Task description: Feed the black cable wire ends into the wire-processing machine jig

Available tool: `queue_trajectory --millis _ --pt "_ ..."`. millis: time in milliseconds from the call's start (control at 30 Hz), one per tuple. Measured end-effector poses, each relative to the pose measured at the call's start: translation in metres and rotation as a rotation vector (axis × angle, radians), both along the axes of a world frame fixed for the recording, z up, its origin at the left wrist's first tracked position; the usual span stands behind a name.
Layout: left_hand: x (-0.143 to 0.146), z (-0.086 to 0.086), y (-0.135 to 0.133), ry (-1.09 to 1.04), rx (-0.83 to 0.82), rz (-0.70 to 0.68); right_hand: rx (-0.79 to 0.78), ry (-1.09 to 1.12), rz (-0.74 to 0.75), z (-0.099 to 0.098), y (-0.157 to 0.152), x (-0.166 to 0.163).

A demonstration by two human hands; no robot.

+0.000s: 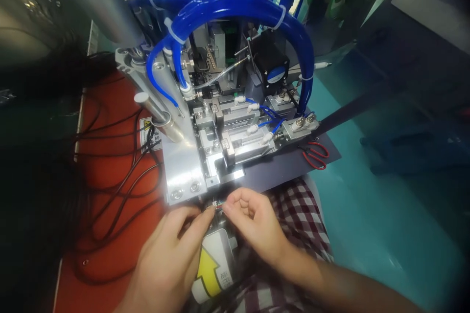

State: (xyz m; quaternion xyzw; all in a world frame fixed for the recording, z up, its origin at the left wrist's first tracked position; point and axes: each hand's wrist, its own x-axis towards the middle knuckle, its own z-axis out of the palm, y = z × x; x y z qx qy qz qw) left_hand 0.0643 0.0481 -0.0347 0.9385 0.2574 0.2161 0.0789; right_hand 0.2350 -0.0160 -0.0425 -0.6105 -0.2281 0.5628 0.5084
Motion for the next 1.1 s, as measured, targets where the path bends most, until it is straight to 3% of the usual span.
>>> queue_trajectory --millis 267,400,733,900,1100 --pt "-0.013 -0.010 0.001 0.052 -0.077 -0.021 -0.037 0.088 0.001 0.001 0.005 -0.002" --pt "-0.014 -0.012 0.001 0.042 -0.102 -0.023 0.043 -0.045 -0.017 -0.004 0.002 -0.006" --pt "-0.011 -0.006 0.000 0.035 -0.112 -0.040 0.205 -0.364 0.098 -0.012 -0.001 0.002" --pt "-0.008 -0.004 -0.001 0.109 -0.100 0.026 0.347 -0.511 0.116 -0.020 0.000 0.003" --pt "-0.011 -0.004 0.004 0.102 -0.023 -0.026 0.065 -0.156 0.110 -0.012 0.000 0.012"
